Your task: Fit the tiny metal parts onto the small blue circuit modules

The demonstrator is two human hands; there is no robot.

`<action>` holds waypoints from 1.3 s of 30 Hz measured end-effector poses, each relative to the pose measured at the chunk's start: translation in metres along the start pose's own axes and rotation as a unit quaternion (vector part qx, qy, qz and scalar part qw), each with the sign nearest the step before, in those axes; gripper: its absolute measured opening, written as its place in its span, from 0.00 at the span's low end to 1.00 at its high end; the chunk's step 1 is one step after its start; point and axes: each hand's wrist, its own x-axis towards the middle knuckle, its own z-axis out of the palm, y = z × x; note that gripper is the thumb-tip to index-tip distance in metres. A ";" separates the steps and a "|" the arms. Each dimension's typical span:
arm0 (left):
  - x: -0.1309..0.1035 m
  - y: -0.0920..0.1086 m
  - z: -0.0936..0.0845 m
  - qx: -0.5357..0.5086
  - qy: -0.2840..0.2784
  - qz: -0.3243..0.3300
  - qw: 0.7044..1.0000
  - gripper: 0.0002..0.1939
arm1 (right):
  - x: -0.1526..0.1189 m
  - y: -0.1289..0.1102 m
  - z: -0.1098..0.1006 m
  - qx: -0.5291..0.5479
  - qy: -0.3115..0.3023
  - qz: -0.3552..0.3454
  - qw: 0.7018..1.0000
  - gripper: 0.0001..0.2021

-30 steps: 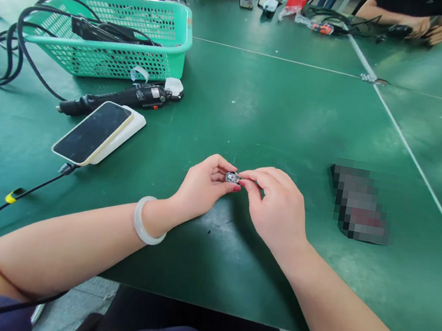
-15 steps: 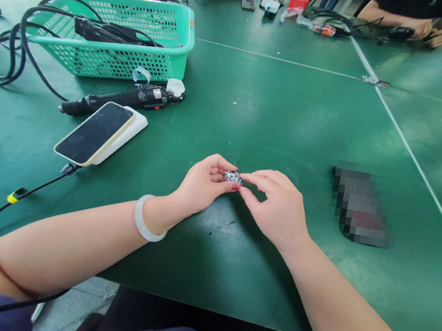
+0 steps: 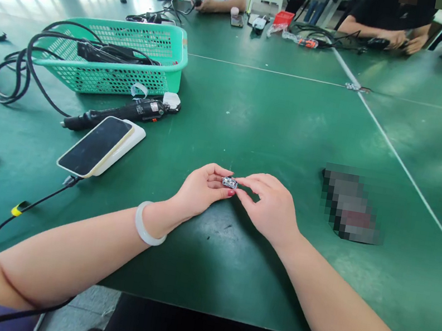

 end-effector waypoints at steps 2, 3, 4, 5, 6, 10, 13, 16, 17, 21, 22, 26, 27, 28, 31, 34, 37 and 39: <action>0.000 0.001 0.001 0.001 0.000 -0.005 1.000 0.17 | 0.000 0.002 0.000 0.012 -0.003 0.001 1.000 0.07; 0.000 0.001 0.001 0.001 0.000 -0.006 1.000 0.16 | 0.000 0.003 0.001 0.017 -0.003 -0.001 1.000 0.07; 0.000 0.001 0.001 0.001 0.000 -0.006 1.000 0.16 | 0.000 0.004 0.001 0.020 -0.003 -0.004 1.000 0.07; 0.000 0.001 0.001 0.002 0.001 -0.006 1.000 0.16 | 0.000 0.005 0.001 0.021 -0.002 -0.007 1.000 0.07; 0.000 0.002 0.001 0.003 0.002 -0.006 1.000 0.17 | 0.000 0.006 0.002 0.021 -0.001 -0.010 1.000 0.07; -0.002 0.004 0.002 -0.007 -0.003 -0.007 1.000 0.19 | 0.001 0.007 0.003 0.020 0.000 -0.009 1.000 0.06; -0.004 0.006 0.005 -0.047 -0.008 -0.007 0.999 0.16 | 0.002 0.005 0.007 0.012 0.013 0.000 1.000 0.06; -0.004 0.007 0.008 -0.087 0.019 -0.037 0.995 0.12 | 0.004 0.002 0.013 -0.002 0.013 0.005 1.000 0.06; -0.003 0.006 0.009 -0.094 0.032 -0.045 0.994 0.11 | 0.005 0.000 0.015 -0.002 0.010 0.007 1.000 0.06; -0.005 0.007 0.010 -0.091 0.065 -0.051 0.992 0.09 | 0.005 0.000 0.017 0.015 0.015 0.014 1.000 0.07; -0.007 0.009 0.008 -0.078 0.064 -0.056 0.993 0.09 | 0.003 0.002 0.015 0.020 0.014 0.016 1.000 0.07; -0.028 0.022 -0.012 0.092 0.046 -0.073 0.992 0.09 | -0.002 0.016 0.007 0.037 0.009 0.061 0.997 0.09; -0.035 0.026 -0.021 0.168 0.044 -0.059 0.983 0.09 | -0.002 0.021 0.005 0.042 0.008 0.076 0.996 0.09; -0.044 0.029 -0.032 0.255 0.053 -0.044 0.964 0.10 | -0.003 0.025 0.003 0.048 0.010 0.089 0.995 0.09; -0.072 0.036 -0.066 0.519 0.128 0.059 0.843 0.14 | -0.002 0.033 -0.001 0.064 0.017 0.115 0.991 0.08; -0.097 0.037 -0.094 0.659 0.200 0.089 0.720 0.17 | -0.001 0.035 -0.001 0.077 0.010 0.125 0.989 0.09; -0.113 0.036 -0.109 0.703 0.221 0.047 0.674 0.18 | 0.000 0.032 0.001 0.082 -0.012 0.121 0.989 0.10; -0.117 0.037 -0.112 0.705 0.222 0.039 0.673 0.17 | 0.000 0.031 0.001 0.082 -0.025 0.119 0.989 0.10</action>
